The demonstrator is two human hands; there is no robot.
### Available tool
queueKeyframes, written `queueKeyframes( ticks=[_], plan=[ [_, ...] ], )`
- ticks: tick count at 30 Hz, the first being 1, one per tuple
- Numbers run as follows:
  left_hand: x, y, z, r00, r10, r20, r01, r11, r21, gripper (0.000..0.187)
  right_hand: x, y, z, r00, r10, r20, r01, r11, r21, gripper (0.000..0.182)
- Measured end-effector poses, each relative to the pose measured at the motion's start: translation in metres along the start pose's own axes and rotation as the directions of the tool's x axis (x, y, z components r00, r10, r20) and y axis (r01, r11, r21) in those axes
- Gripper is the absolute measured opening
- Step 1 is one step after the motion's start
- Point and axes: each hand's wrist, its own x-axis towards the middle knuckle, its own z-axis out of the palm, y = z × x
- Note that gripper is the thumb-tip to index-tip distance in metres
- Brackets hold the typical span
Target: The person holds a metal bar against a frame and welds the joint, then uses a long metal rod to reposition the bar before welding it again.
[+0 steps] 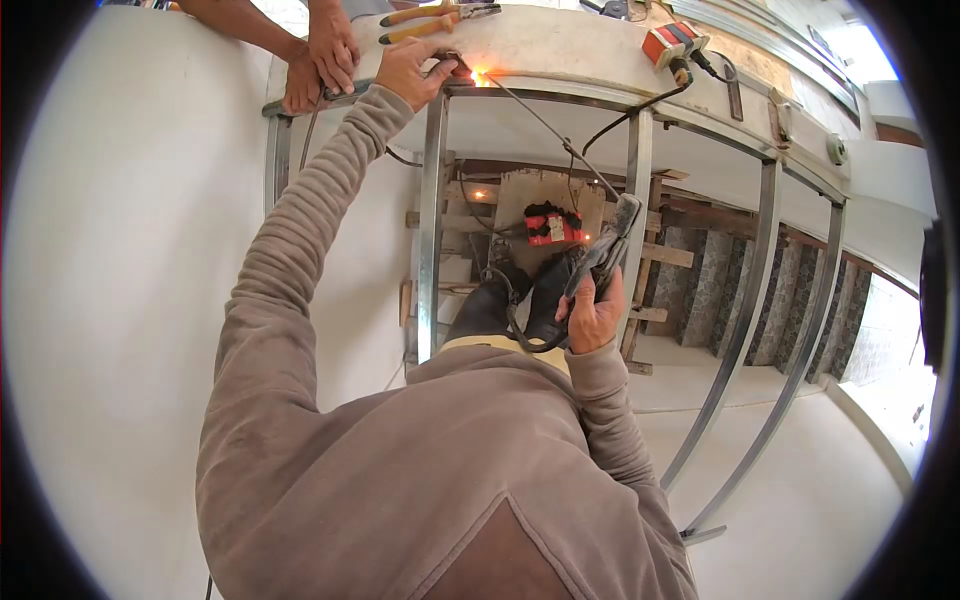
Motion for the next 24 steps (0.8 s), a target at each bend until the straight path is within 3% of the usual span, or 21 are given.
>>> queueKeyframes(
  ticks=[4, 13, 24],
  plan=[
    [0.001, 0.008, -0.005, 1.000, 0.026, 0.016, -0.027, 0.997, 0.067, 0.023, 0.000, -0.001, 0.000, 1.000, 0.003, 0.004, -0.003, 1.000, 0.012, 0.021],
    [0.007, 0.018, -0.012, 1.000, -0.015, 0.010, 0.016, 0.997, -0.080, 0.021, 0.000, -0.004, 0.001, 1.000, 0.003, 0.011, -0.003, 1.000, -0.003, 0.021],
    [0.010, 0.006, -0.008, 0.999, 0.027, -0.019, -0.028, 0.998, -0.061, 0.024, -0.003, -0.008, -0.001, 1.000, 0.017, 0.007, -0.017, 1.000, 0.008, 0.019]
  ],
)
